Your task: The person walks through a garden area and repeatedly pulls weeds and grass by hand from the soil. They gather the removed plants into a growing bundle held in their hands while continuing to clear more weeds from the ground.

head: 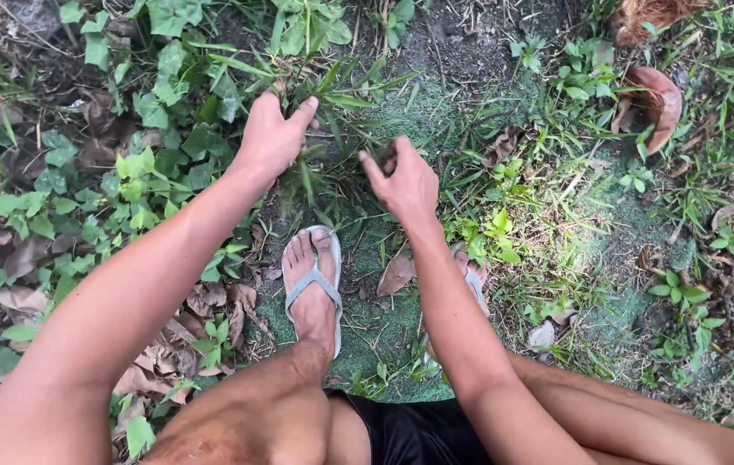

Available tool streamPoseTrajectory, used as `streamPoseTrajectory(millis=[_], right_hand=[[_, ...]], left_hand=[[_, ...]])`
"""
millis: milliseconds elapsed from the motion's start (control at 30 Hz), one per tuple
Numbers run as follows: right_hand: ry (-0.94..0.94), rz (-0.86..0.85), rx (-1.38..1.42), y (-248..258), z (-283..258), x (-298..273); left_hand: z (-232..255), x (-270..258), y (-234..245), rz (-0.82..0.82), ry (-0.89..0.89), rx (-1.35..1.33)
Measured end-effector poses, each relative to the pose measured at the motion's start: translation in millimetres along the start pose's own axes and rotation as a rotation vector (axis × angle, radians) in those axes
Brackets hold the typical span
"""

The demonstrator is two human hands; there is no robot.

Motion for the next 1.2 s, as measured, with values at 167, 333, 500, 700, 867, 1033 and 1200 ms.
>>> streamPoseTrajectory(millis=[167,333,500,700,867,1033,1200], right_hand=[[0.025,-0.063,-0.231,-38.3,-14.8,3.1],[0.048,-0.128,-0.234,-51.4,-11.9,6.7],[0.078,-0.233,-0.135,-63.7,-24.1,-29.2],[0.249,0.001,0.341,8.8,-89.3,-47.1],[0.462,0.068,-0.013,31.8,-147.4,-34.2],[0.632,-0.178,0.090,32.5,-164.1,-46.4],[0.479,-0.051,0.468,68.4,-134.3,43.3]], left_hand=[[-17.9,4.7,2.4,0.042,-0.019,0.069],[-11.1,-5.2,5.5,0.026,0.049,0.049],[-13.5,-5.8,-1.9,-0.003,0.121,0.028],[-34.0,-9.8,-27.6,-0.096,0.155,0.003],[-14.7,-2.0,-38.8,0.030,0.112,-0.538],[-11.5,-0.7,-7.8,0.048,0.160,-0.327],[-30.2,0.3,15.0,0.195,0.215,-0.266]])
Point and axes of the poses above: each hand's wrist, its own x-axis towards the middle knuckle, its own y-axis out of the back of the hand, z = x × y, the point moved 10 cm from there along x, towards the middle knuckle, and after that the axes turned 11 degrees about -y, right-handed, at the moved point
